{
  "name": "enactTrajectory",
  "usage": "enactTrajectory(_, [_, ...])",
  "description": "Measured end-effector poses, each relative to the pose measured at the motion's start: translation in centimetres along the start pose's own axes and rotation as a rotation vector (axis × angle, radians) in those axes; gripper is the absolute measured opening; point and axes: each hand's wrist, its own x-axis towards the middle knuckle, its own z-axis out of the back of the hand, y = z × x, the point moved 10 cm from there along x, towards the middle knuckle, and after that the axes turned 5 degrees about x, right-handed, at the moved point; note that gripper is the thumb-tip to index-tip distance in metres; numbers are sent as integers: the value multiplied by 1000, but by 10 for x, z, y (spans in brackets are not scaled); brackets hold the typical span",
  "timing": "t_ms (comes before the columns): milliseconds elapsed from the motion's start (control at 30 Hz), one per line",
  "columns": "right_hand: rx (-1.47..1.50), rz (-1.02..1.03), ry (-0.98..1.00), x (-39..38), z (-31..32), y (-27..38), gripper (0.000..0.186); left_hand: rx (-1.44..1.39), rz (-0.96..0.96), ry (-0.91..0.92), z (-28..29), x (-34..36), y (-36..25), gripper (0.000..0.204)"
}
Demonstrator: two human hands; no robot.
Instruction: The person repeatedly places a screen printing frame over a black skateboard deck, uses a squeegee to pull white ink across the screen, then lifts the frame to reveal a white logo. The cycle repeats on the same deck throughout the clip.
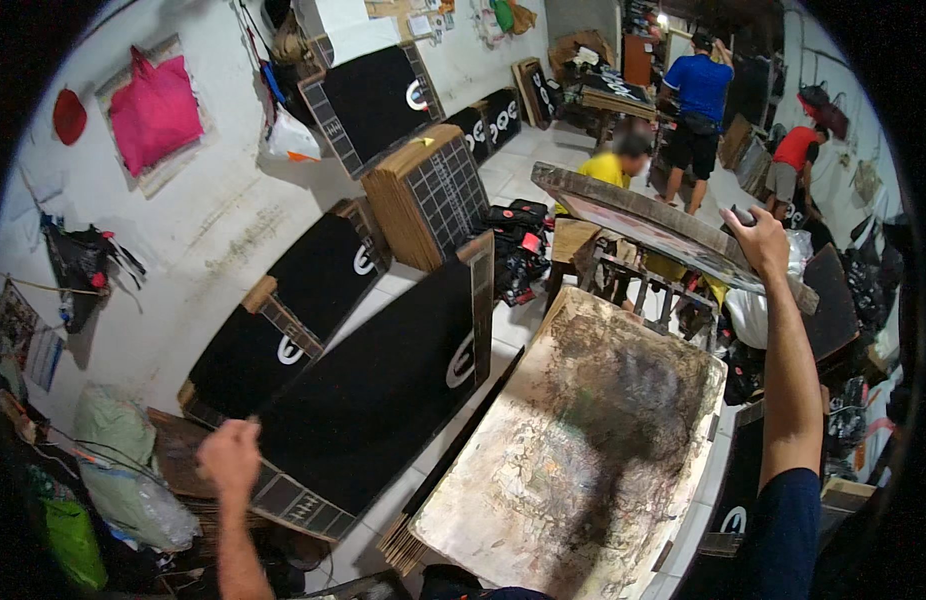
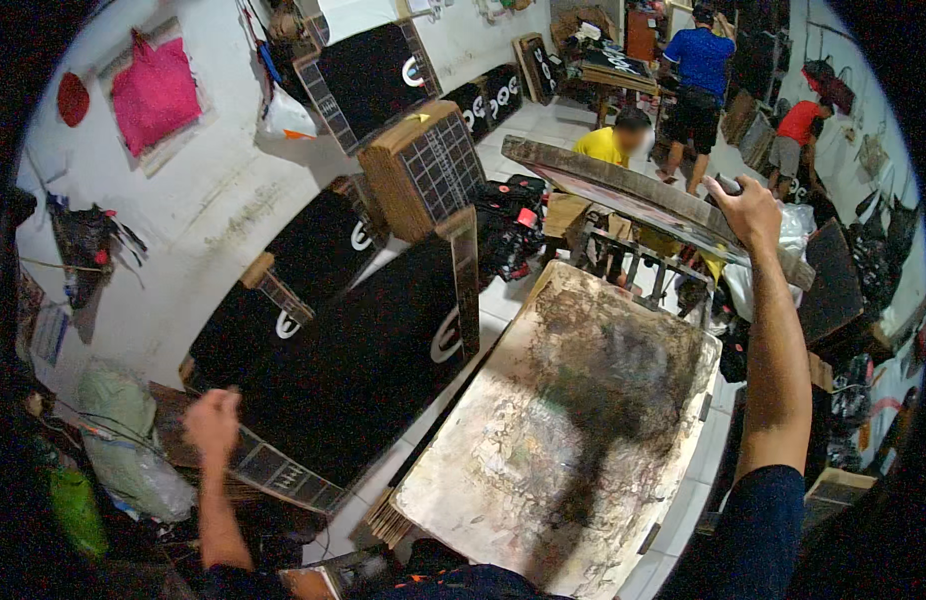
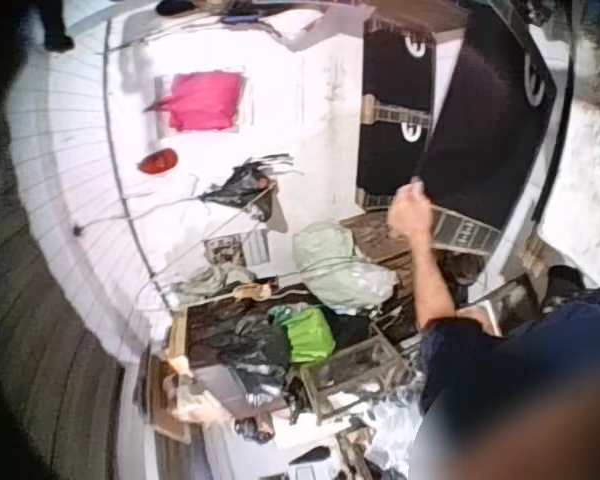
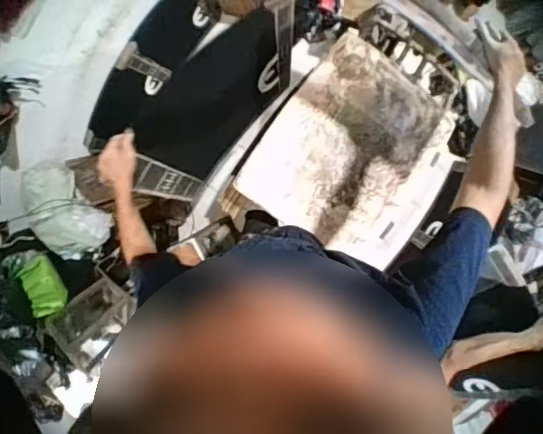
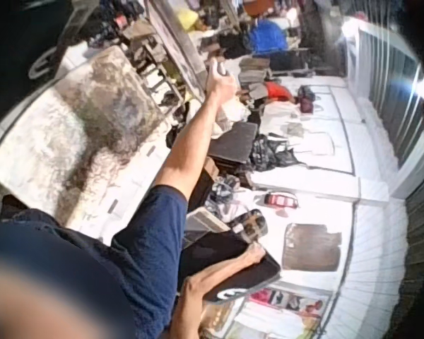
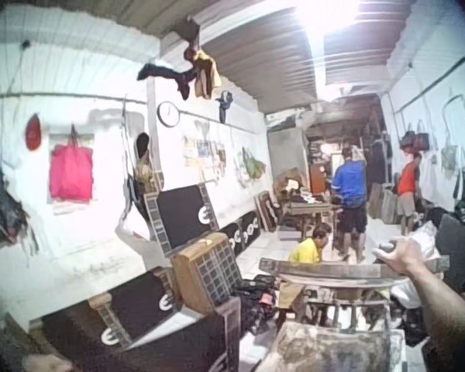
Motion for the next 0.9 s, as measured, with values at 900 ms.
enactTrajectory(900, [-28, 10, -50, -27, -5, 6, 77, -524, 286, 305, -235, -192, 76, 45])
